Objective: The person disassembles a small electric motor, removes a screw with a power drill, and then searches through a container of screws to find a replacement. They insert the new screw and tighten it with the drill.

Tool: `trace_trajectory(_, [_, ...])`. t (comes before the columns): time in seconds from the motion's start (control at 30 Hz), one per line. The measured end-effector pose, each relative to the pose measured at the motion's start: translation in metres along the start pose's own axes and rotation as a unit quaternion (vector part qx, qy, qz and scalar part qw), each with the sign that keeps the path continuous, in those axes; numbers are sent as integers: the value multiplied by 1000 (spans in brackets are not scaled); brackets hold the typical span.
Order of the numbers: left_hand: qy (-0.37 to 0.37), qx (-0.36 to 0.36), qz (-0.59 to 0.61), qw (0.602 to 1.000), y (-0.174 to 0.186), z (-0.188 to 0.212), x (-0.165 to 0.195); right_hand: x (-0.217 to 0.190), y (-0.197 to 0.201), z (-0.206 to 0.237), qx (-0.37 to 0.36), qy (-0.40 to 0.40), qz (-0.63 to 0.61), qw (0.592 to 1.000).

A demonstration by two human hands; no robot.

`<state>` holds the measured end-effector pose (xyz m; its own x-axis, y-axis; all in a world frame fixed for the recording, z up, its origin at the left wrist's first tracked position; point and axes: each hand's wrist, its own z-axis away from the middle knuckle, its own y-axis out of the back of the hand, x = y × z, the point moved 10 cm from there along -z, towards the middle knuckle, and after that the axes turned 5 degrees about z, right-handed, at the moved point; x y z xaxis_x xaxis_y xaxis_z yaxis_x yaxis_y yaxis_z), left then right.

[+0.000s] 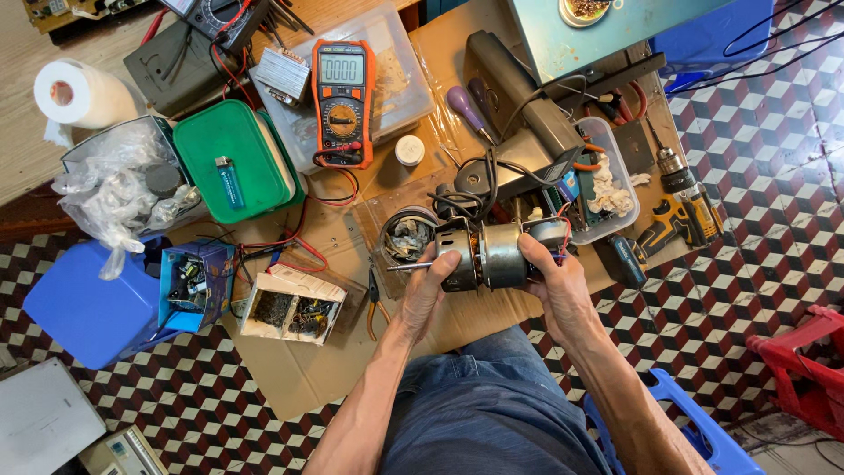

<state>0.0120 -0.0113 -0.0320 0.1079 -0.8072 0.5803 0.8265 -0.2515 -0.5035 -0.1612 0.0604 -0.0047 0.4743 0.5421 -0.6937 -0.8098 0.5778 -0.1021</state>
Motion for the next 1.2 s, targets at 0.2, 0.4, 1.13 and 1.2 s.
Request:
trace_trajectory(0.2, [0,-51,71,996,-7,3,-3,-3,4,1,30,2,42,999])
trace_trajectory(0.4, [16,-51,62,997,-2,8,-1,-2,-2,-4,20,-27,53,998])
trace_trajectory(1.13, [-61,113,143,981,62,35,9,8,-68,25,-73,-14,-160,984])
trace_trajectory(1.2, [-61,123,134,981,65,36,8,7,-71,25,-75,-11,-153,985])
